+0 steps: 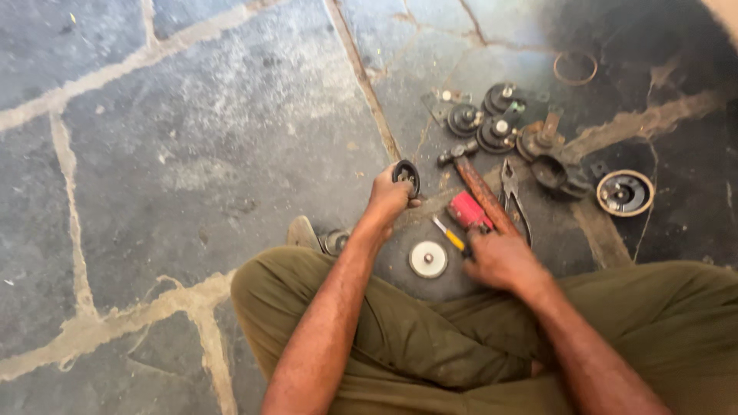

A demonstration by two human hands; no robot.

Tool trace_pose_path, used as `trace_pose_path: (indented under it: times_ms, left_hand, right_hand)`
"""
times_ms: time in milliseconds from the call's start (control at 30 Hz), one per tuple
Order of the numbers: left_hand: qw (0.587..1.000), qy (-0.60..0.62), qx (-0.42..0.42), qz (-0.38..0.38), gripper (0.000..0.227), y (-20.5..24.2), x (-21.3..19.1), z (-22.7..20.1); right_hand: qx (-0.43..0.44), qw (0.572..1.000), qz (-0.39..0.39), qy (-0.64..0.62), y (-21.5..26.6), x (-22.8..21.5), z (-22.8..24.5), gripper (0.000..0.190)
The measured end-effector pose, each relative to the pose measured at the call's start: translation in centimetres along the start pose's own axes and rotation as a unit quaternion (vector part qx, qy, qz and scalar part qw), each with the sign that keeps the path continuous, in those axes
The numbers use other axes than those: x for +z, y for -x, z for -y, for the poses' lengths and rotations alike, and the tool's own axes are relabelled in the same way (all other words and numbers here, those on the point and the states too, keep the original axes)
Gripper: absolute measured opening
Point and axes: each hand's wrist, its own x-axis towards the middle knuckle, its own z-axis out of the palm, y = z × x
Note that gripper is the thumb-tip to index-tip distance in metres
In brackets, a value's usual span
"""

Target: The person sits on the floor and uses a hammer and screwdriver to disassemble a small mechanical component. They repeatedly strike the part to separate pieces, then use the screwdriver to pry and remove internal elements.

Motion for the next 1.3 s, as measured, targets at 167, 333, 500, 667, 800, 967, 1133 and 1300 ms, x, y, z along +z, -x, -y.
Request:
trace_pose_path:
  times_ms: [167, 333, 500, 667, 800, 967, 1133, 1300]
  left_hand:
    - [0.978, -0.182, 0.083, 0.053, 0.047, -0.9, -0.9, 2.2]
    - [0.968, -0.229, 0.098, 0.043, 0.037, -0.7, -1.8, -0.5]
    - [0.981, -0.134, 0.132, -0.037, 0.035, 0.3, -4.0, -4.5]
    - [0.955, -0.201, 0.204, -0.082, 0.039, 0.5, -4.3, -4.6]
    - [0.946, -0.267, 0.177, -0.056, 0.039, 0.5, -3.8, -4.3]
    - [0.923, -0.339, 0.184, -0.005, 0.033, -0.3, -2.7, -2.9]
    - [0.911, -0.373, 0.148, 0.099, 0.034, -1.8, -1.0, -0.7]
    - [0.882, -0.425, 0.139, 0.146, 0.045, -2.5, -0.6, 2.7]
  right_hand:
    - [0.001, 1.0, -0.024, -0.005, 1.0, -2.2, -1.7, 0.04]
    - [-0.035, 0.995, -0.037, 0.084, 1.1, -0.6, -0.3, 0.038]
    - [-0.221, 0.952, -0.211, 0.016, -1.6, 1.1, 4.6, 0.029]
    - [-0.297, 0.908, -0.282, 0.092, -7.2, 5.1, 12.6, 0.058]
    - [-0.29, 0.918, -0.267, 0.044, -7.8, 4.7, 13.7, 0.044]
    - [-0.146, 0.975, -0.158, 0.055, -3.2, 0.7, 5.5, 0.018]
    - [-0.278, 0.878, -0.296, 0.254, -1.3, -2.0, 0.0, 0.029]
    - [-0.03, 0.967, -0.136, 0.213, -1.8, 0.5, 0.1, 0.011]
